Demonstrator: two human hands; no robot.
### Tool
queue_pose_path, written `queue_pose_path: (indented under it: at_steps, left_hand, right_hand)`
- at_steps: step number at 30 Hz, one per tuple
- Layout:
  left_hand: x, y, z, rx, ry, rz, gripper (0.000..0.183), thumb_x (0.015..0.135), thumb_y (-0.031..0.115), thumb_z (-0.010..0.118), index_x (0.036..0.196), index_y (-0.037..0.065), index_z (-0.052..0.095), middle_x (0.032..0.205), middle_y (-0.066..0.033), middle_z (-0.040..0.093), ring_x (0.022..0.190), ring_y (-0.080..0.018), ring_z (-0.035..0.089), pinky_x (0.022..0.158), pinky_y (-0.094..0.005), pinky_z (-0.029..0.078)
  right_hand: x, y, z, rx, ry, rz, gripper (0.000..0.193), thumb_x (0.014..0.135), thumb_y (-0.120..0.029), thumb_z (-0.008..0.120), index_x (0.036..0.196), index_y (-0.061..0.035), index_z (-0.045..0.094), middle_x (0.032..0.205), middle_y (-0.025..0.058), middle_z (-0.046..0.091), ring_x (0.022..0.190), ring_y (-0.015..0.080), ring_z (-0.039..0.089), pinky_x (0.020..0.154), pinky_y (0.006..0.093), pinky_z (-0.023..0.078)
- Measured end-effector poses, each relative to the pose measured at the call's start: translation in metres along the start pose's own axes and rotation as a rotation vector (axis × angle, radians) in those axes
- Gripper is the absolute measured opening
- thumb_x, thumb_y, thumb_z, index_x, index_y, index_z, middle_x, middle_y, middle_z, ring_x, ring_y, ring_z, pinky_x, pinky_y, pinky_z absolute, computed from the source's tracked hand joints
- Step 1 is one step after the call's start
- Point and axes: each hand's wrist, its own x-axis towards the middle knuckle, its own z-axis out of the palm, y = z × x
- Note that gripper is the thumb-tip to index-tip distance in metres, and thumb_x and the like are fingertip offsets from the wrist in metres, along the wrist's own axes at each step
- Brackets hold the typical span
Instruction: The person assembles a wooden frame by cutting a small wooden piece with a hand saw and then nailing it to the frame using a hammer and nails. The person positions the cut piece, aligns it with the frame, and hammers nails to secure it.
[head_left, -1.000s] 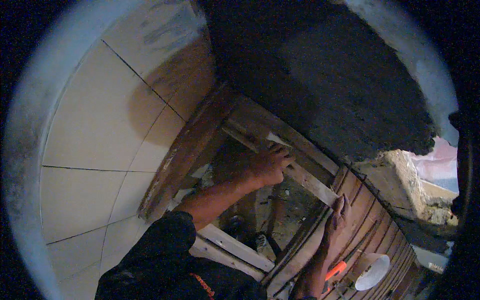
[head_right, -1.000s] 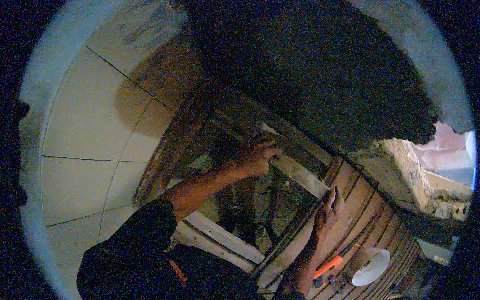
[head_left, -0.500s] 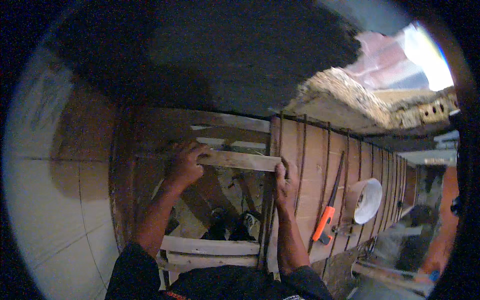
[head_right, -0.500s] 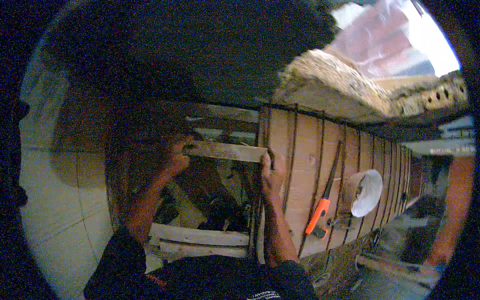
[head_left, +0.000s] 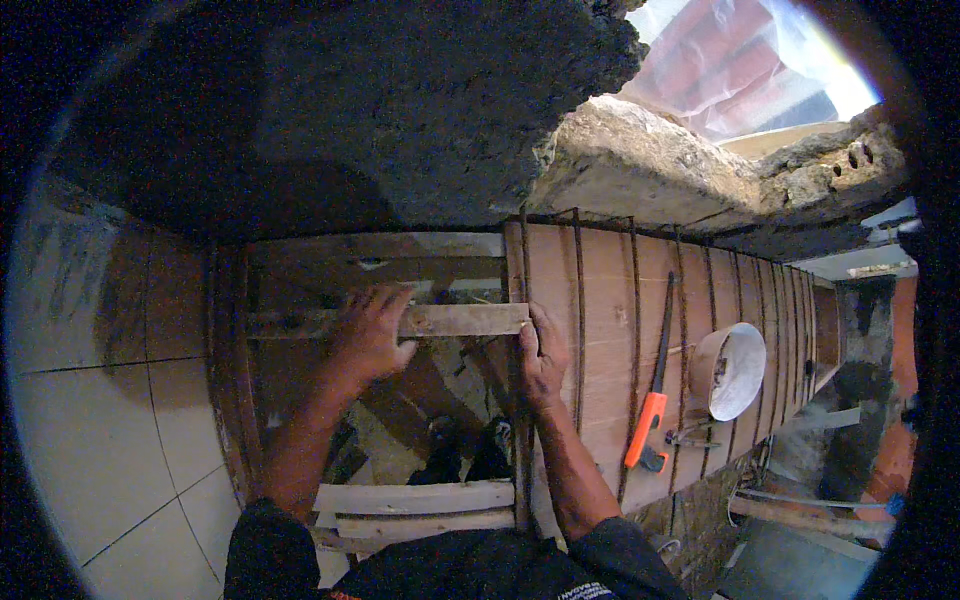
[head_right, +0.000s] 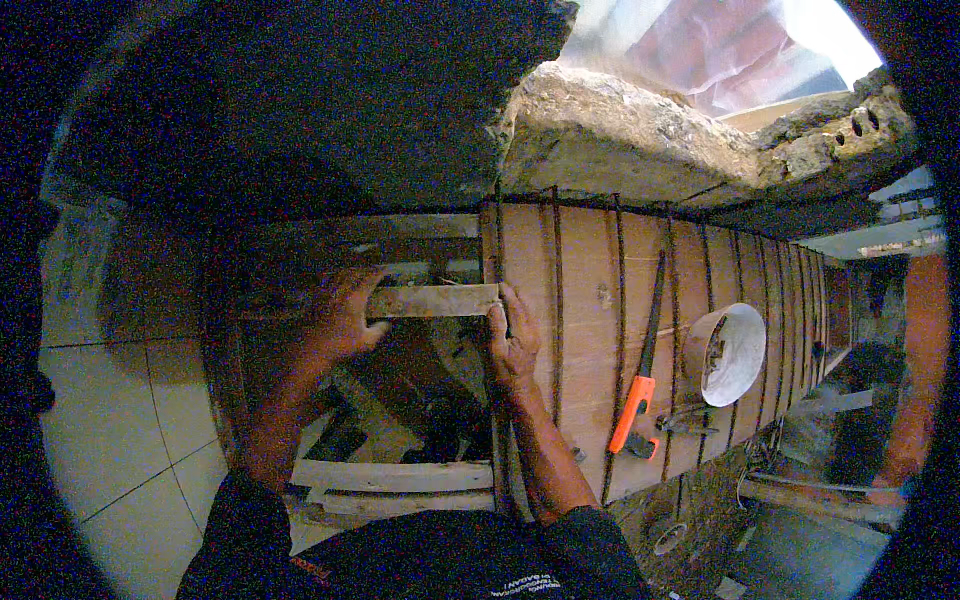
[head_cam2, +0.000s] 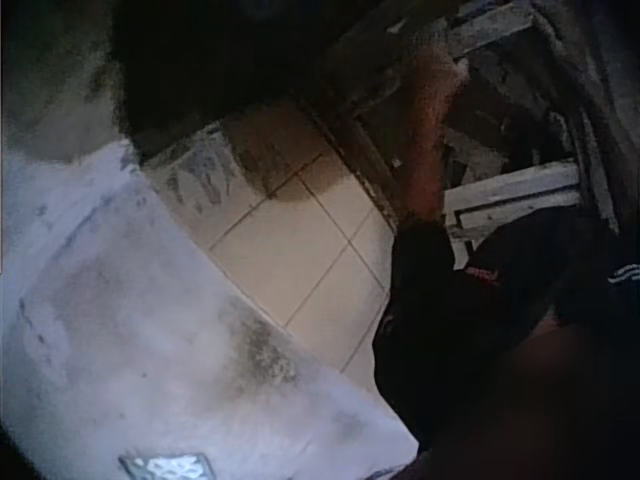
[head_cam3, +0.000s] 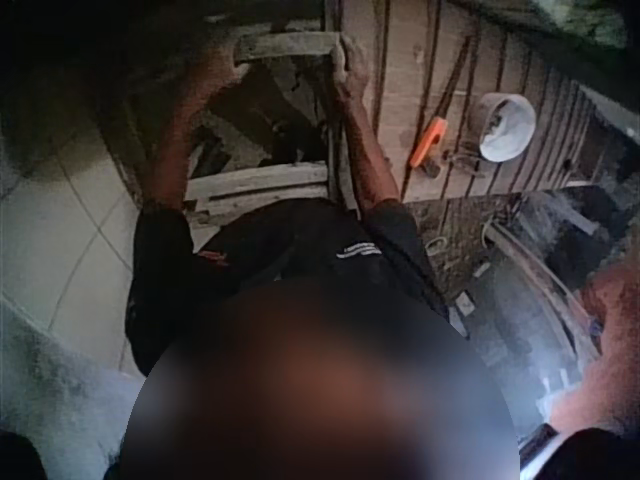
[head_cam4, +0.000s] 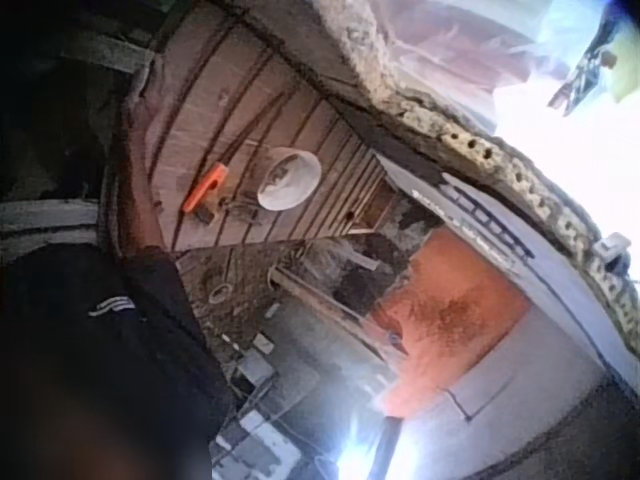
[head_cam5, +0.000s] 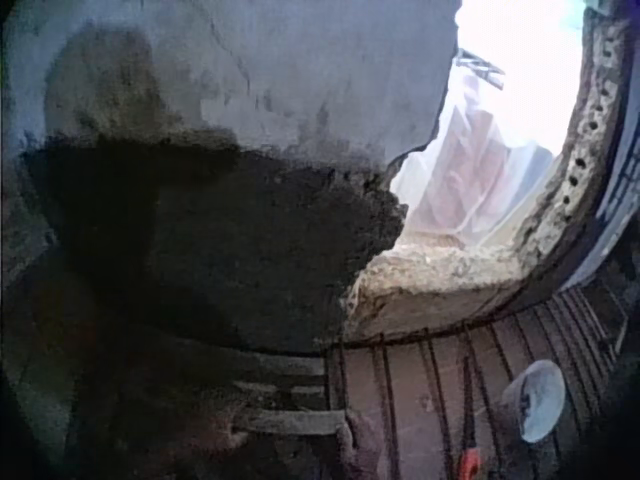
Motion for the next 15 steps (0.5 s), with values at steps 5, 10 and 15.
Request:
queue_pose_path:
  at_steps: [5,10,15]
  left_hand:
    - [0.035,0.04,0.013,-0.159,-0.123,0.099,0.079,0.071,0.037,0.082,0.138,0.007,0.052,0.13,-0.0178,0.06,0.123,-0.0384,0.054,0.112,-0.0517,0.035]
    - [0.07,0.049,0.031,-0.071,-0.306,0.187,0.075,0.068,0.036,0.085,0.13,0.003,0.058,0.121,-0.0217,0.066,0.112,-0.0398,0.063,0.099,-0.048,0.049]
    - [0.065,0.056,0.02,-0.301,-0.467,0.177,0.069,0.067,0.036,0.084,0.121,0.003,0.058,0.105,-0.0224,0.07,0.097,-0.041,0.068,0.086,-0.0475,0.055]
  right_hand:
    - [-0.004,0.008,0.0,0.059,0.007,0.032,0.042,0.099,-0.018,0.049,0.136,0.0019,0.055,0.135,0.021,0.059,0.126,0.0316,0.055,0.108,0.0389,0.04]
    - [-0.006,0.003,-0.001,0.13,0.025,0.033,0.046,0.098,-0.016,0.05,0.139,0.003,0.051,0.137,0.0202,0.057,0.129,0.0301,0.053,0.11,0.0381,0.038]
    - [-0.003,-0.018,-0.02,0.063,-0.023,0.024,0.04,0.099,-0.016,0.054,0.136,-0.0003,0.055,0.133,0.0176,0.06,0.126,0.0285,0.055,0.107,0.0382,0.041]
